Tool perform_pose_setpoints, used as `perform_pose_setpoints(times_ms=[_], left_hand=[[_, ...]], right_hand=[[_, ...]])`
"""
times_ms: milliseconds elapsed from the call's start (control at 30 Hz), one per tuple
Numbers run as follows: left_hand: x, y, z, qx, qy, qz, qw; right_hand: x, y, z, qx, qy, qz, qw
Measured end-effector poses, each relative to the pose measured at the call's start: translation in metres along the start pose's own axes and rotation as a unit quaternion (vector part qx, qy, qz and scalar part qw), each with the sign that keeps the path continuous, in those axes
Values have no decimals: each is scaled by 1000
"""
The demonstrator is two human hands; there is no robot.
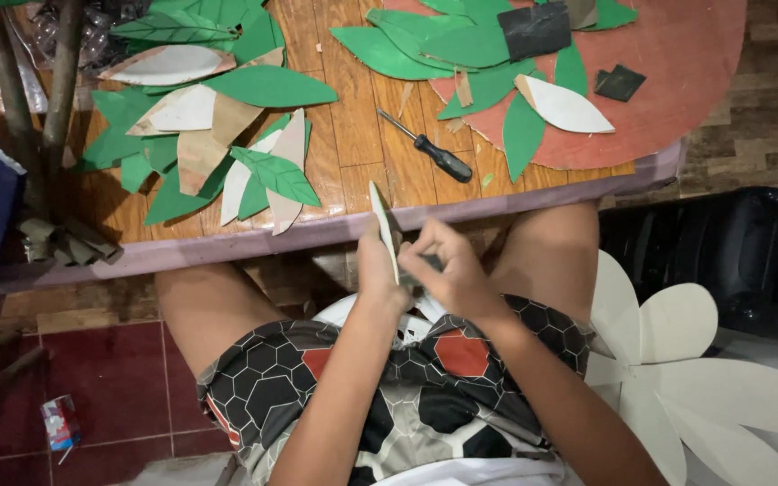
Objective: Sanding and smoothing the edges of metal leaf cutouts using hand tools
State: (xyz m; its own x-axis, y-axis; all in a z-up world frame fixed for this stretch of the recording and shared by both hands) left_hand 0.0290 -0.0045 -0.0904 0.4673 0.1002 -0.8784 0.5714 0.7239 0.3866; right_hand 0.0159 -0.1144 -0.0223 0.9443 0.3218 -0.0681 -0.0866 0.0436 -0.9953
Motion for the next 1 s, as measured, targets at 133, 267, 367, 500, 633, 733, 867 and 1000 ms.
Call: perform_pose_setpoints(times_ms=[133, 267, 367, 500, 633, 733, 867, 1000], left_hand=[[4, -2, 1, 19, 25, 5, 999], [-12, 1, 14, -11, 38, 4, 999], [5, -5, 11, 1, 36, 9, 999], [3, -13, 13, 1, 40, 2, 999], [0, -15, 19, -27, 29, -18, 999], [39, -24, 1, 0, 41, 7, 999], [37, -27, 9, -25, 37, -2, 999], [57, -32, 6, -62, 37, 4, 997]], right_hand=[[-2, 3, 2, -62, -1, -31, 998], [3, -2, 1, -142, 83, -34, 986], [-9, 6, 0, -148, 93, -41, 984], [-15, 16, -6, -200, 100, -59, 973], [-6, 7, 0, -162, 150, -73, 973], [-17, 22, 7, -129, 111, -54, 984], [-4, 11, 7, -154, 140, -68, 976], [1, 6, 9, -167, 165, -76, 969]])
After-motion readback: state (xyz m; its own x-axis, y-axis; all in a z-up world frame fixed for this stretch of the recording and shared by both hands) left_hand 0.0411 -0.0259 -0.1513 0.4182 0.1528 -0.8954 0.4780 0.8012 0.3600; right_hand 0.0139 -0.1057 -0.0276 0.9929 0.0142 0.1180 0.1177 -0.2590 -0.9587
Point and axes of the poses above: each hand's wrist, its own x-axis towards the middle knuckle, its own z-axis out of the palm, y = z × x, the point moved 2 cm from there along x, towards the middle knuckle, and after that the axes turned 3 degrees about x, right-handed, at the moved point
